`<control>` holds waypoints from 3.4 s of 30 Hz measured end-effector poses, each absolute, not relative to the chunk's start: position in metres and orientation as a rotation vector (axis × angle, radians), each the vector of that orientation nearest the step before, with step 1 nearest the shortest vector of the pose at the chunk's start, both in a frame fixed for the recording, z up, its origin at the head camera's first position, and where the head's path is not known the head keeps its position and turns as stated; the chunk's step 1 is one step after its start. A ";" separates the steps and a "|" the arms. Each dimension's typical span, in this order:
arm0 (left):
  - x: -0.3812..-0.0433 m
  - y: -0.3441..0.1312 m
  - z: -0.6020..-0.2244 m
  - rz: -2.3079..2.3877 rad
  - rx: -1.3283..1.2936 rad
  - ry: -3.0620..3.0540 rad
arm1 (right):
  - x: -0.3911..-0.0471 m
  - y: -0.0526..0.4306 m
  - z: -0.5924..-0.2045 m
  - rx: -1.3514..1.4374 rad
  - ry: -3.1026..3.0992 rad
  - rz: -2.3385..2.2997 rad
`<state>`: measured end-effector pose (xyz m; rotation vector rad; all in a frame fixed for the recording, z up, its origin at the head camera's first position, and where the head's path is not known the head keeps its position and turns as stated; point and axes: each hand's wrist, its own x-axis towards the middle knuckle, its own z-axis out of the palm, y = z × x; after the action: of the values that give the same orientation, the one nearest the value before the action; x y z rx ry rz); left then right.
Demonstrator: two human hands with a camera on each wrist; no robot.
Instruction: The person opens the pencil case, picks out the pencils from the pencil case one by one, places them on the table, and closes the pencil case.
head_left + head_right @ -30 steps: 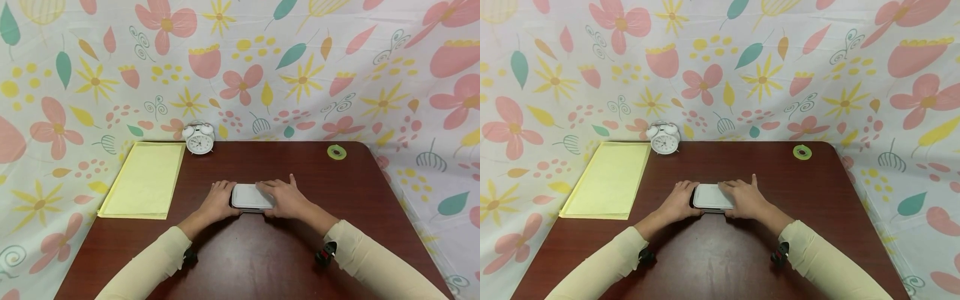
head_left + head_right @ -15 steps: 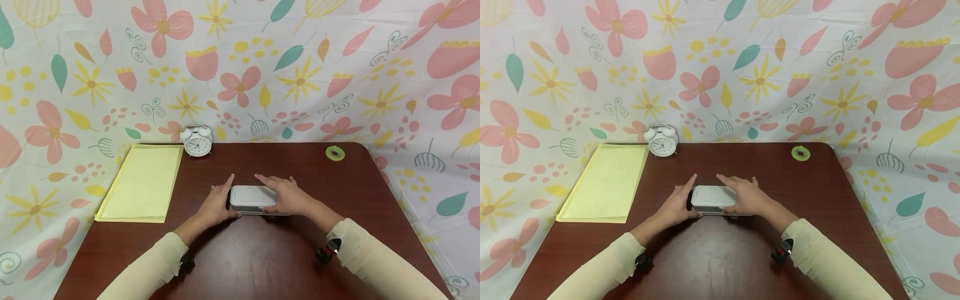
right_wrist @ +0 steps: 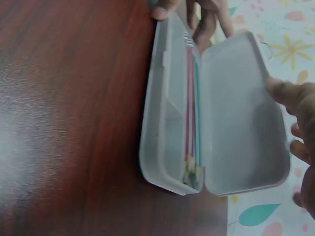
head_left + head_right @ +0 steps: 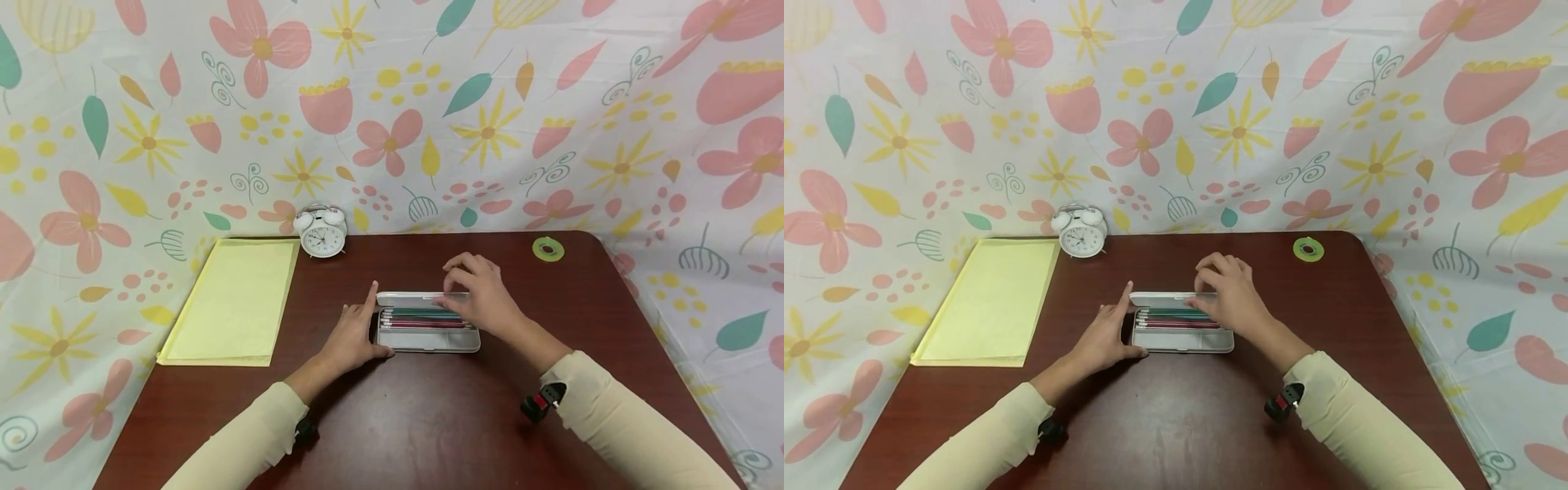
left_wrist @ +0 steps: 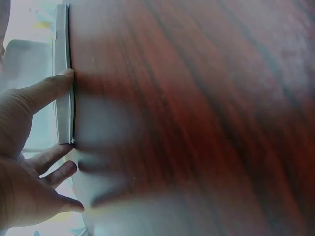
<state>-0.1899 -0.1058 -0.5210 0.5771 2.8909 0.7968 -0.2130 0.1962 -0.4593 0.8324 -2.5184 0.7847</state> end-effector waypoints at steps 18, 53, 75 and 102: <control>-0.194 -0.109 -0.539 0.924 0.619 2.898 | -0.191 0.215 -0.469 0.849 -2.591 0.220; -0.187 -0.103 -0.514 0.707 0.620 2.884 | -0.212 0.220 -0.480 0.849 -3.171 0.265; -0.209 -0.112 -0.502 0.579 0.637 2.773 | -0.231 0.218 -0.487 0.874 -3.356 0.538; -0.237 -0.123 -0.515 0.618 0.816 2.600 | -0.231 0.215 -0.484 0.873 -3.354 0.501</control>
<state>-0.2372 -0.1229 -0.5148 0.8161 2.5998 0.6178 -0.2314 0.2147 -0.4836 0.8730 -3.3543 0.5012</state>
